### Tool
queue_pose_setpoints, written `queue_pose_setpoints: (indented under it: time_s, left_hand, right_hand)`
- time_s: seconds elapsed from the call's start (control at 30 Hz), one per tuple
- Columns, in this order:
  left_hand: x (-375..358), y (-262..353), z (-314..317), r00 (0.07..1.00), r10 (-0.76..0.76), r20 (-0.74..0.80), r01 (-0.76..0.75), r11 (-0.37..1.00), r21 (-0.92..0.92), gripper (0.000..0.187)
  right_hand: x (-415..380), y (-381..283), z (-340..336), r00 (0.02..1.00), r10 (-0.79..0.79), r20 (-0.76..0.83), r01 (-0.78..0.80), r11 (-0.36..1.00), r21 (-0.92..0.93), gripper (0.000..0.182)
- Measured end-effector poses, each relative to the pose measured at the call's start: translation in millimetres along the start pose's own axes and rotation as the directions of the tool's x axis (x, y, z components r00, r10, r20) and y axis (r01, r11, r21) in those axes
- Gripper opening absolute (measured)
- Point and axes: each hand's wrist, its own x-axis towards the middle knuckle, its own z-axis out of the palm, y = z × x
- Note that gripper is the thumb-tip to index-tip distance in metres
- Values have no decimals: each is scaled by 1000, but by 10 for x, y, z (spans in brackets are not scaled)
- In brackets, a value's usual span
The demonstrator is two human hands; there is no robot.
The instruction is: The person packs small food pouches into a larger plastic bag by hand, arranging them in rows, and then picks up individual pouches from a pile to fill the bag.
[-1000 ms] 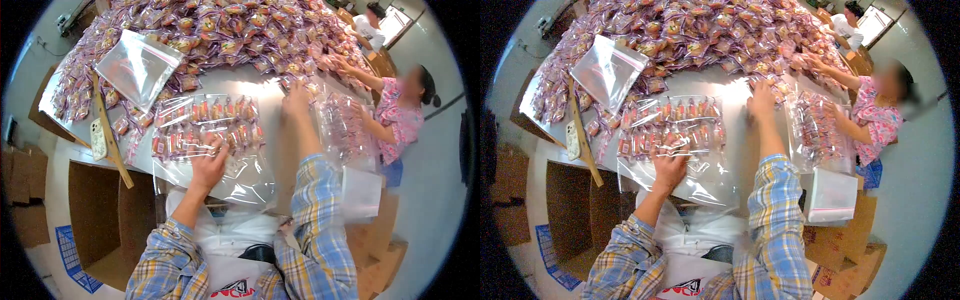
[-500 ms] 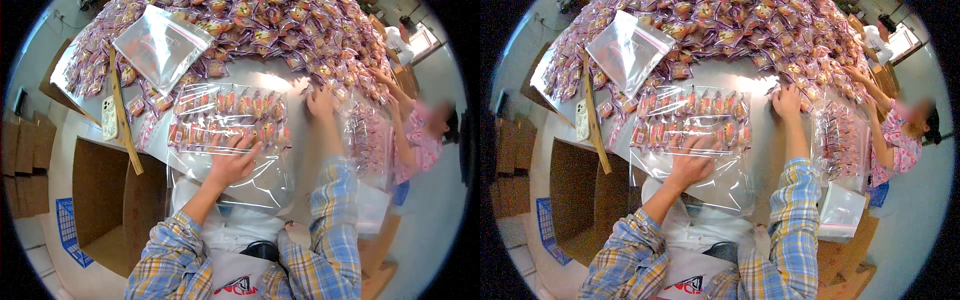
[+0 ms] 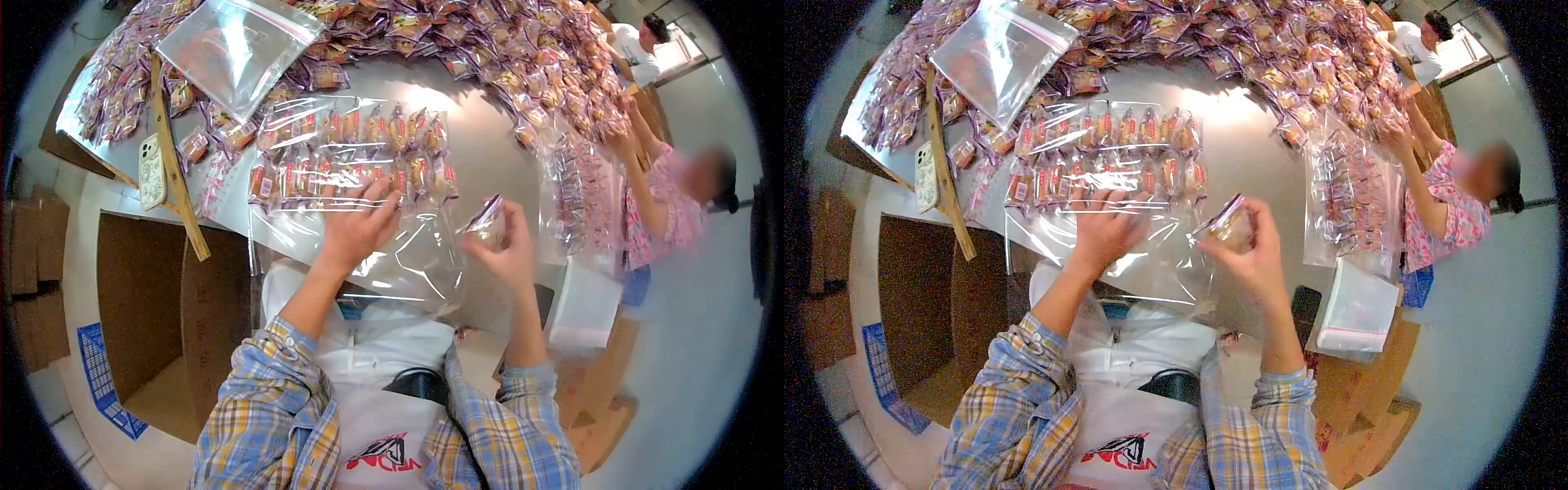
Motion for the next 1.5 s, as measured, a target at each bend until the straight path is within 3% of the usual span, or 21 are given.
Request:
queue_pose_setpoints:
  time_s: [0.07,0.17,0.27,0.33,0.43,0.47,0.57,0.67,0.87,0.97,1.07,1.13,1.27,1.37,1.47,1.5]
  left_hand:
    - [-15,-33,40,999,21,-28,-20,999,31,36]
    - [-15,-54,47,999,39,-20,-38,997,66,35]
    - [-24,-23,59,999,4,-41,-4,1000,14,33]
    - [-10,-44,75,998,24,-57,-22,999,31,31]
    - [-59,-129,159,996,70,-59,-64,992,111,29]
    - [-64,-110,224,986,59,-154,-50,997,62,26]
    - [-25,-53,114,996,14,-83,-9,998,60,23]
    - [-75,-14,176,998,-33,-57,37,997,75,25]
    - [2,-19,136,996,-46,-77,50,997,51,49]
    - [29,13,79,999,-37,-27,40,992,122,50]
    - [44,-32,96,997,16,-75,-8,995,104,43]
    - [42,-37,43,996,29,-82,-24,998,61,35]
    - [-59,-58,170,999,-34,-32,37,997,70,45]
    - [-38,-17,117,998,-54,-16,55,997,50,33]
    - [-32,-48,120,999,-24,-33,26,998,65,34]
    - [-14,-45,103,999,-11,-37,14,997,80,35]
  right_hand:
    - [-215,-124,77,993,58,107,-70,991,114,76]
    - [-563,-349,365,983,-16,180,12,1000,25,78]
    - [-751,-366,738,870,-101,482,73,994,78,72]
    - [-801,-191,1005,778,-138,613,6,977,211,72]
    - [-782,2,1193,957,-48,285,114,968,-222,70]
    - [-789,17,1155,976,-135,172,191,906,-377,66]
    - [-769,74,1152,986,-164,-5,147,901,-409,57]
    - [-729,7,1115,982,-185,-45,154,908,-390,49]
    - [-789,331,932,902,-416,111,403,726,-556,51]
    - [-784,263,1081,969,-246,38,212,734,-645,53]
    - [-603,354,1231,919,-383,-98,210,683,-700,57]
    - [-506,308,1267,927,-354,-125,204,755,-622,60]
    - [-363,343,1373,896,-353,-268,204,865,-459,64]
    - [-238,261,1456,906,-145,-398,143,989,-33,65]
    - [-99,291,1551,892,-100,-440,247,924,292,64]
    - [-63,336,1602,867,-82,-492,253,922,292,65]
